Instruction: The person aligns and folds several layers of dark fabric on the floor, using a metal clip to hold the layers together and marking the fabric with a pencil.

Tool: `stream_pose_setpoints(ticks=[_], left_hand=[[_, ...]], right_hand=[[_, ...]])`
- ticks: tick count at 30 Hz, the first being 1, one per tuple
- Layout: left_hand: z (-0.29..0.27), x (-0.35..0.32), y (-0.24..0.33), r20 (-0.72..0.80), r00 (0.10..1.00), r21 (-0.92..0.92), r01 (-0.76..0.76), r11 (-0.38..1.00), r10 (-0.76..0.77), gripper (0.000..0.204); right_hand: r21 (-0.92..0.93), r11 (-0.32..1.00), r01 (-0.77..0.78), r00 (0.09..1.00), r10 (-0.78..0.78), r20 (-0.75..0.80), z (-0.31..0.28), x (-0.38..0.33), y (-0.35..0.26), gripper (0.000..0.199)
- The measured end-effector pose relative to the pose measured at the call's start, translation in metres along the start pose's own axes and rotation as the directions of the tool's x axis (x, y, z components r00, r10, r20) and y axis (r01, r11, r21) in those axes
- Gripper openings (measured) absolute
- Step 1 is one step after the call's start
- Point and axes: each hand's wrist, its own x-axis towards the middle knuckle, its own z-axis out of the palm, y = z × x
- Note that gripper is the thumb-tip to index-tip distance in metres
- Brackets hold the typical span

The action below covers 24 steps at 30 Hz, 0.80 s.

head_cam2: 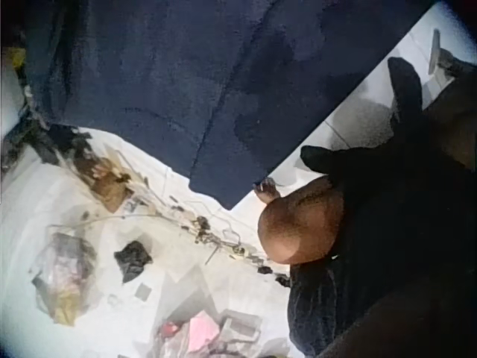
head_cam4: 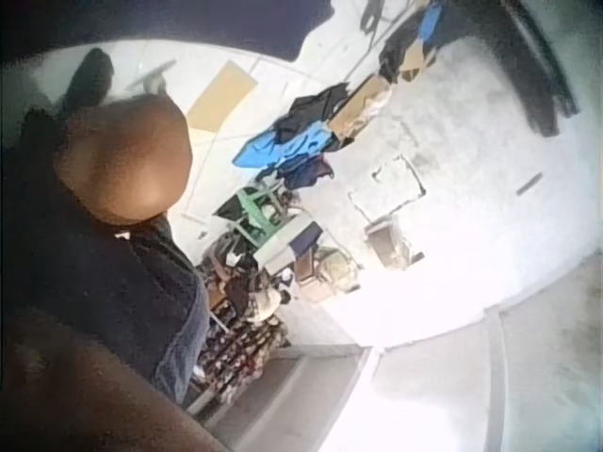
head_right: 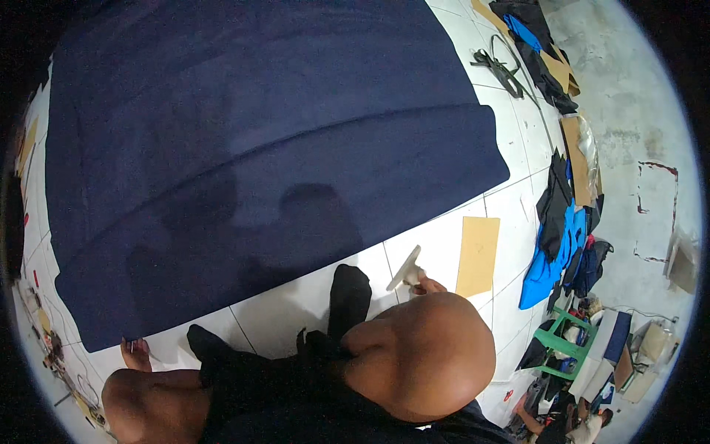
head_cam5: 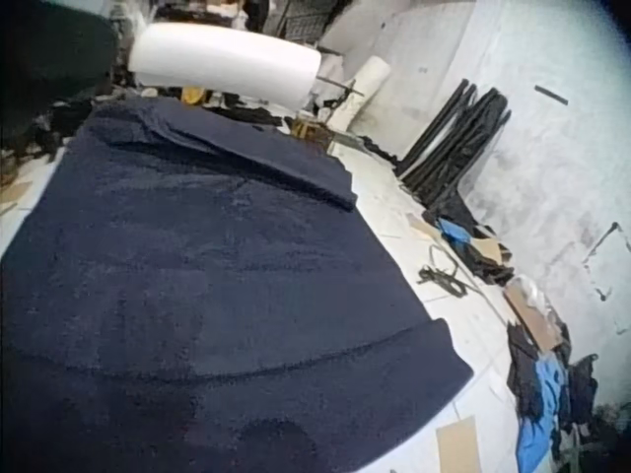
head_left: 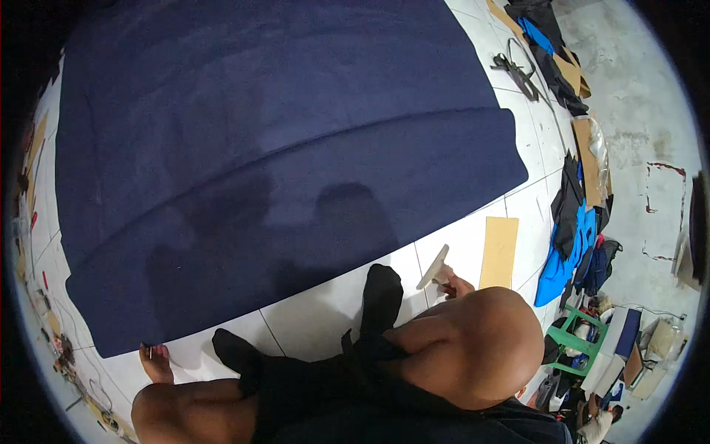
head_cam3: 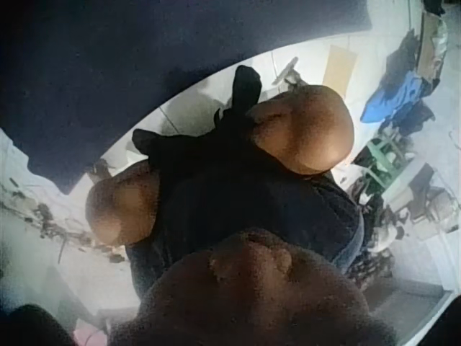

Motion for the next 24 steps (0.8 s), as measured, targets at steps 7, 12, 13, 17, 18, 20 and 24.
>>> stream_pose_setpoints(ticks=[7,12,13,17,18,20,24], left_hand=[[-0.011,0.013,0.002,0.141,0.990,0.057,-0.024,0.998,0.015,0.037],[0.014,0.012,-0.020,0.048,0.999,0.005,-0.015,1.000,0.014,0.030],[0.020,-0.001,-0.012,0.032,0.998,0.018,-0.046,0.999,0.046,0.027],[-0.011,0.011,0.013,0.136,0.981,0.026,-0.142,0.990,0.137,0.020],[-0.009,0.010,0.012,0.126,0.984,-0.003,-0.124,0.992,0.123,0.017],[0.024,0.003,-0.003,0.081,0.995,-0.063,-0.057,0.996,0.062,0.014],[0.035,0.002,-0.009,-0.042,0.999,-0.126,-0.025,0.992,0.020,0.014]], right_hand=[[0.803,-0.313,0.507,0.664,0.736,-0.132,0.209,0.192,0.200,0.039],[0.793,-0.295,0.533,0.678,0.710,-0.192,0.197,0.214,0.204,0.044],[0.788,-0.304,0.536,0.687,0.700,-0.197,0.194,0.211,0.202,0.044],[0.888,-0.321,0.330,0.875,0.457,-0.160,0.191,0.215,0.219,0.060],[0.889,-0.326,0.323,0.888,0.429,-0.166,0.186,0.216,0.228,0.060],[0.849,-0.292,0.440,0.831,0.491,-0.262,0.166,0.208,0.252,0.047],[0.774,-0.330,0.541,0.736,0.631,-0.245,0.154,0.222,0.292,0.030]])
